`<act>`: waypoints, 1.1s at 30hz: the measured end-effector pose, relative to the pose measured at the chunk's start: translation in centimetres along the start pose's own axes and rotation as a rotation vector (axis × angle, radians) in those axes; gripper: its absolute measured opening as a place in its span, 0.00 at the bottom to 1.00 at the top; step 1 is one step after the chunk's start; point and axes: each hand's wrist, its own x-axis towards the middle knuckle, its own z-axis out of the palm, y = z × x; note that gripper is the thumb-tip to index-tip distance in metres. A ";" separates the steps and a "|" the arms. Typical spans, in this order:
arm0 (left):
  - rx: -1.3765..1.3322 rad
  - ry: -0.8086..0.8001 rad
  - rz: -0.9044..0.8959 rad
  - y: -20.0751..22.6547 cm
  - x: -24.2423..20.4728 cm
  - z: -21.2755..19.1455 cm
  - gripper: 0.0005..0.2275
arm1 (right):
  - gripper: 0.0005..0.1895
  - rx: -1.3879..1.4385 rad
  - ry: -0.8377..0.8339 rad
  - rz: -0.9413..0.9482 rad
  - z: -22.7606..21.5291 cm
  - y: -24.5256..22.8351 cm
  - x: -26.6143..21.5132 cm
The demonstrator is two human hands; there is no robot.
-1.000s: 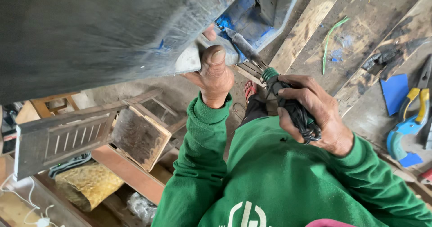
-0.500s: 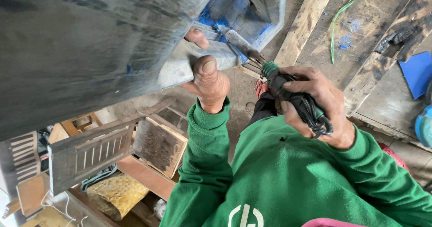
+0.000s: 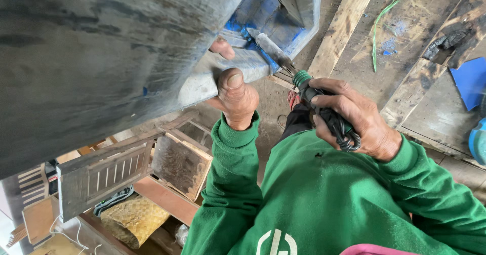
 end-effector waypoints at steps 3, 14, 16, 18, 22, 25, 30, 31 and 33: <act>0.003 0.006 -0.005 0.2 0.2 0.1 0.23 | 0.21 -0.054 -0.039 -0.030 -0.3 0.1 0.2; 0.014 0.017 -0.017 0.0 -0.1 0.0 0.22 | 0.17 0.065 0.047 0.082 -1.4 -0.1 0.8; 0.020 0.015 -0.014 0.0 -0.1 -0.1 0.22 | 0.17 0.037 0.050 0.066 -1.3 -0.5 0.6; 0.027 0.006 -0.011 0.0 -0.1 -0.2 0.21 | 0.17 0.034 0.057 0.079 -1.2 -1.1 0.2; 0.043 -0.012 -0.007 -0.3 -0.5 -0.1 0.21 | 0.19 0.011 0.055 0.101 -1.1 -1.4 -0.8; 0.054 -0.024 -0.002 -0.2 -0.6 0.1 0.21 | 0.19 0.044 0.045 0.110 -1.4 -1.3 -1.0; 0.075 -0.066 -0.006 0.1 -0.3 -0.1 0.20 | 0.20 0.062 -0.015 0.066 -2.6 -1.3 -0.4; 0.072 -0.050 -0.001 0.1 -0.3 0.0 0.21 | 0.20 0.065 -0.032 0.066 -2.9 -1.3 -0.2; 0.066 -0.029 0.005 0.2 -0.3 0.1 0.21 | 0.21 0.083 -0.077 0.083 -3.9 -1.3 0.1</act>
